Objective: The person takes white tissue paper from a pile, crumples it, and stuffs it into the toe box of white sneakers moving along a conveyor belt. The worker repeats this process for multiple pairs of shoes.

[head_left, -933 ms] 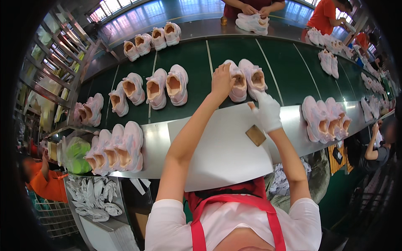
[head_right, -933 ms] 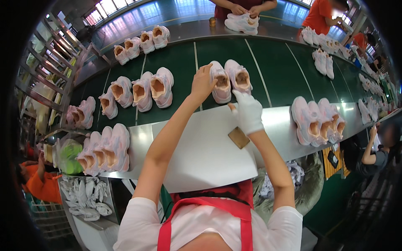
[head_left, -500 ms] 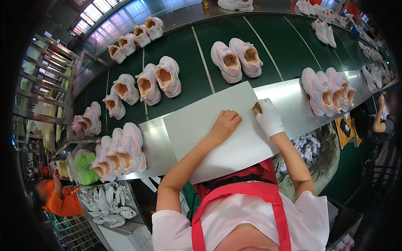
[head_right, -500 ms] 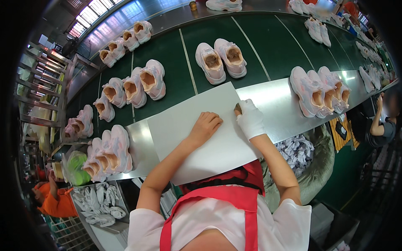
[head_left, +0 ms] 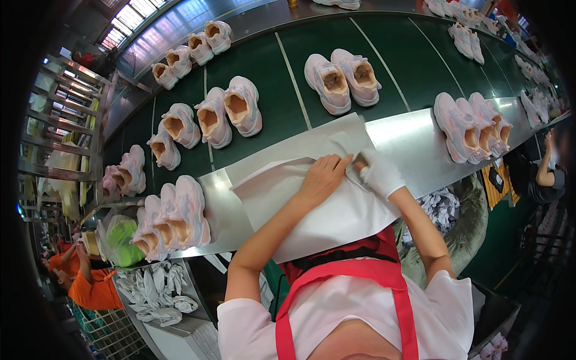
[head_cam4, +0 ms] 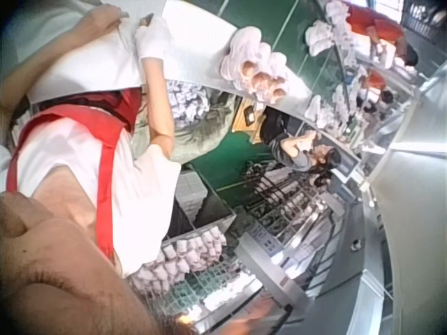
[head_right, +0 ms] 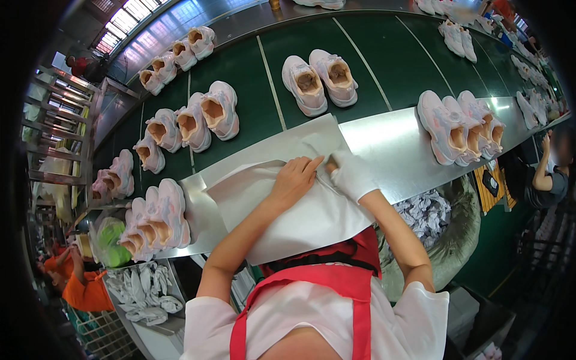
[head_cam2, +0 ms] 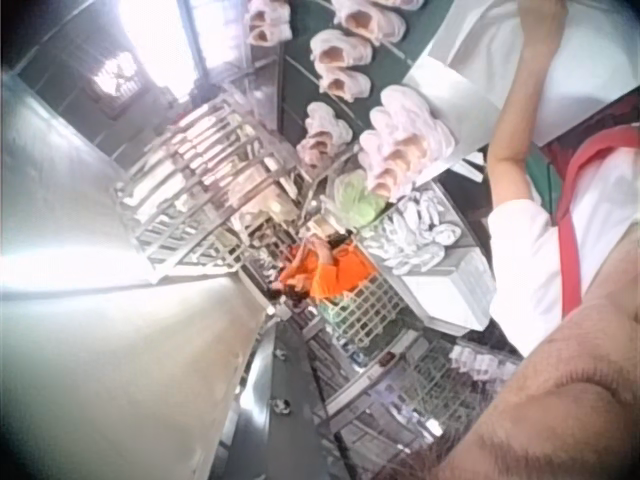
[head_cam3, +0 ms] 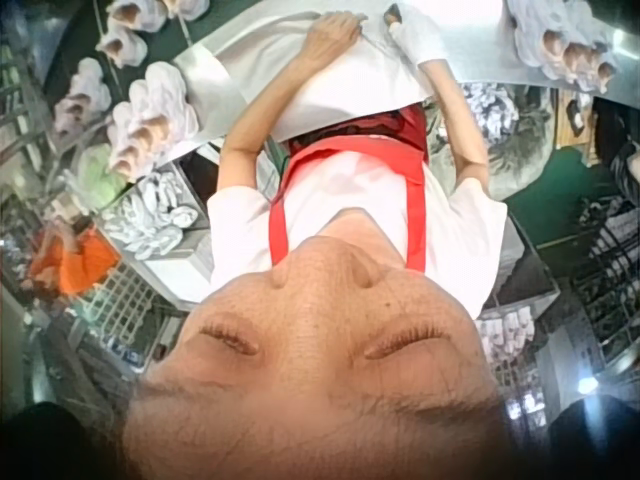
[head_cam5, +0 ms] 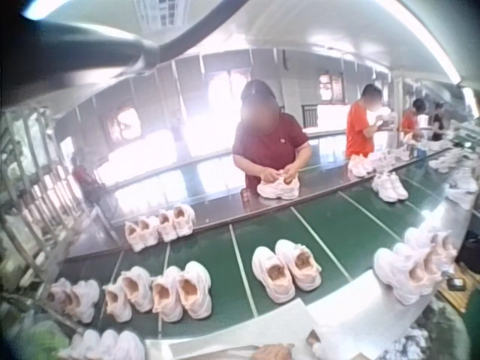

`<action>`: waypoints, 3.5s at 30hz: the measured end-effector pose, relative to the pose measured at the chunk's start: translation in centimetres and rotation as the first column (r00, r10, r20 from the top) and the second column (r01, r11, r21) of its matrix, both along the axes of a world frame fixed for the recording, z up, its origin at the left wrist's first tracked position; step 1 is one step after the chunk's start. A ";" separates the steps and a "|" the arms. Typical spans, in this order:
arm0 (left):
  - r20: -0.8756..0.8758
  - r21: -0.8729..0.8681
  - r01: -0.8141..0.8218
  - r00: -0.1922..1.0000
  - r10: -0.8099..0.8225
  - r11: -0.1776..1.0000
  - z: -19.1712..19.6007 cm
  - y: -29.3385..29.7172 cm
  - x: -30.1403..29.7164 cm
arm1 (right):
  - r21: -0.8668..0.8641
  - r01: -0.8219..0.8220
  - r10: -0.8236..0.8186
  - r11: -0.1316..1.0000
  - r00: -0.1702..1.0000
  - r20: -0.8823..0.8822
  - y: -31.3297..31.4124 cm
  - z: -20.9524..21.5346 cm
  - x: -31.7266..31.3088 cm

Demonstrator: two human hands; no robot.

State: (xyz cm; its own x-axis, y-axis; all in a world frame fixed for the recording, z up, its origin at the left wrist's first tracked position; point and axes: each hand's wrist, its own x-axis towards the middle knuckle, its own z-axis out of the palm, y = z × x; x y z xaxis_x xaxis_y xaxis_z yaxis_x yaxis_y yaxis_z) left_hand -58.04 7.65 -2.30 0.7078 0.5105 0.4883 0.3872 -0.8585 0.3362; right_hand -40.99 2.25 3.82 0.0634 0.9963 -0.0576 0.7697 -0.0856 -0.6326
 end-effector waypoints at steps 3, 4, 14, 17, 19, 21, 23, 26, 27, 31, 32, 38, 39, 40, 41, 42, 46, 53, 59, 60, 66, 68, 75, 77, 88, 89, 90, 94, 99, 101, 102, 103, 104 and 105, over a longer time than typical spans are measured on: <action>0.039 -0.004 -0.020 0.999 0.021 1.000 -0.1 0.0 0.3 | -0.035 -0.086 0.082 0.996 0.992 -0.094 -0.2 -0.3 -0.3; 0.062 -0.010 -0.019 0.998 0.019 1.000 -0.1 -0.1 0.3 | -0.060 -0.054 0.045 0.997 0.988 -0.150 -0.2 -0.6 -0.1; -0.121 0.110 0.077 0.991 -0.063 0.991 1.0 0.5 -0.8 | -0.049 0.052 -0.053 0.997 0.999 -0.010 0.6 -0.4 1.0; 0.007 0.086 0.019 1.000 -0.019 0.996 1.0 0.7 -0.5 | -0.028 -0.050 0.051 0.998 0.998 0.027 0.0 -0.5 0.5; 0.003 0.109 0.022 1.000 -0.023 0.994 1.0 0.8 -0.5 | -0.141 -0.067 0.057 0.988 0.995 -0.076 -0.3 -1.1 0.5; -0.121 0.049 0.047 0.992 -0.040 0.998 1.2 0.8 -0.6 | -0.127 -0.033 0.012 0.991 0.988 -0.156 -0.1 -1.9 0.9; 0.053 0.147 0.036 0.998 -0.045 0.988 1.6 0.7 -0.9 | -0.027 0.109 -0.113 0.994 0.974 -0.199 0.5 -2.1 1.3; 0.034 0.064 0.024 0.999 -0.027 0.998 3.0 0.2 -1.7 | -0.049 0.046 -0.047 0.998 0.999 -0.023 0.9 0.3 1.4; 0.076 0.031 0.011 0.997 -0.013 0.999 3.7 0.1 -2.1 | -0.106 0.032 -0.026 0.994 0.998 0.055 0.7 1.8 1.0; 0.048 -0.012 -0.229 0.972 0.230 0.973 7.2 -0.2 -4.6 | 0.379 0.041 -0.114 0.925 0.979 0.172 -3.0 10.3 -1.9; 0.104 0.006 -0.270 0.958 0.268 0.963 8.3 -0.2 -5.3 | 0.399 -0.042 -0.035 0.916 0.982 0.184 -4.5 11.9 -3.0; 0.489 -0.646 0.018 0.777 0.396 0.763 13.6 -2.7 -6.4 | 0.374 -0.208 0.157 0.904 0.974 0.163 -3.8 10.8 -7.7; 0.626 -0.697 0.284 0.688 0.366 0.658 14.1 -2.7 -6.0 | 0.363 -0.116 0.127 0.924 0.992 -0.006 -3.0 9.7 -7.7; 0.753 -0.653 0.534 0.539 0.379 0.537 14.3 -2.8 -5.3 | 0.246 -0.110 0.176 0.963 0.948 -0.265 -2.2 8.5 -7.7; 0.827 -0.538 0.742 0.372 0.422 0.400 14.3 -2.7 -4.7 | 0.217 -0.165 0.249 0.962 0.854 -0.456 -1.7 7.6 -7.6; 0.823 -0.509 0.804 0.348 0.450 0.308 14.3 -2.4 -4.3 | 0.152 -0.200 0.250 0.968 0.723 -0.644 -1.2 6.8 -7.4; 0.678 -0.734 0.515 0.528 0.511 0.442 13.7 -1.0 -4.4 | -0.016 -0.272 0.116 0.962 0.465 -0.877 -0.5 5.8 -6.7; -0.067 -0.815 -0.131 0.989 0.133 0.565 11.1 -3.2 -9.2 | 0.072 -0.030 0.078 0.997 0.450 -0.889 -0.3 9.9 -3.3; 0.625 -0.500 0.740 0.668 0.404 -0.449 8.1 -3.1 -10.7 | 0.555 -0.674 0.510 0.488 0.736 0.446 -5.2 12.9 -4.6; 0.579 -0.511 0.771 0.635 0.511 -0.379 7.6 -3.1 -9.9 | 0.544 -0.789 0.598 0.288 0.591 0.541 -5.6 12.6 -5.6; 0.694 -0.582 0.698 0.694 0.192 -0.417 9.0 -2.0 -7.0 | 0.514 -0.814 0.761 0.270 0.507 0.404 -4.7 10.6 -10.3; 0.655 -0.711 0.633 0.755 0.041 -0.305 10.4 -1.7 -6.6 | 0.470 -0.859 0.889 0.204 0.363 0.278 -3.6 11.0 -10.1; 0.499 -0.511 0.300 0.867 -0.007 0.806 10.6 -3.3 -5.9 | 0.414 -0.209 0.332 0.886 0.909 -0.252 -2.1 11.5 -7.7; 0.649 -0.546 0.492 0.761 -0.030 0.678 10.1 -2.9 -6.8 | 0.304 -0.157 0.300 0.940 0.807 -0.509 -1.8 10.4 -7.5; 0.454 -0.803 0.048 0.696 0.557 0.594 12.2 -1.5 -8.3 | 0.499 -0.369 0.167 0.784 0.900 0.403 1.8 11.1 -8.7; 0.532 -0.777 0.076 0.611 0.586 0.625 12.1 -1.3 -8.0 | 0.511 -0.342 0.160 0.789 0.916 0.367 1.6 11.0 -9.0; 0.572 -0.773 0.089 0.526 0.629 0.628 11.9 -1.4 -7.7 | 0.517 -0.320 0.159 0.794 0.930 0.332 1.4 10.6 -9.6; 0.601 -0.768 0.134 0.487 0.634 0.626 10.8 -1.3 -7.2 | 0.330 -0.248 0.316 0.911 0.933 -0.171 0.8 7.6 -11.4; 0.645 -0.763 0.385 0.405 0.649 0.518 9.8 1.3 -7.4 | 0.090 -0.334 0.312 0.938 0.709 -0.632 2.1 5.0 -12.5; 0.612 -0.754 0.570 0.429 0.664 0.327 9.5 2.4 -7.9 | 0.042 -0.387 0.336 0.921 0.736 -0.587 2.7 4.8 -12.5; 0.602 -0.743 0.624 0.467 0.647 0.241 9.3 2.8 -8.3 | 0.079 -0.352 0.335 0.933 0.763 -0.553 2.8 4.8 -12.6; 0.529 -0.767 0.631 0.519 0.671 0.116 9.1 3.3 -8.6 | 0.098 -0.348 0.347 0.932 0.787 -0.510 2.9 4.9 -12.7; 0.621 -0.688 0.695 0.415 0.665 0.208 8.8 3.6 -8.7 | 0.134 -0.325 0.349 0.936 0.813 -0.467 3.0 5.0 -12.8; 0.611 -0.676 0.673 0.284 0.739 0.301 8.6 3.9 -8.8 | 0.164 -0.322 0.361 0.932 0.850 -0.383 3.0 5.1 -12.9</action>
State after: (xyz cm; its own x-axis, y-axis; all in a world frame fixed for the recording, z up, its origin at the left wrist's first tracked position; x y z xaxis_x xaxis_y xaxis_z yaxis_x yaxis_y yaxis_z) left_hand -66.86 11.51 6.27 0.2109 0.9709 -0.1133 -0.6978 0.2307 0.6782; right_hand -53.86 5.24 8.96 -0.2912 0.9527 0.0869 0.4184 0.2086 -0.8840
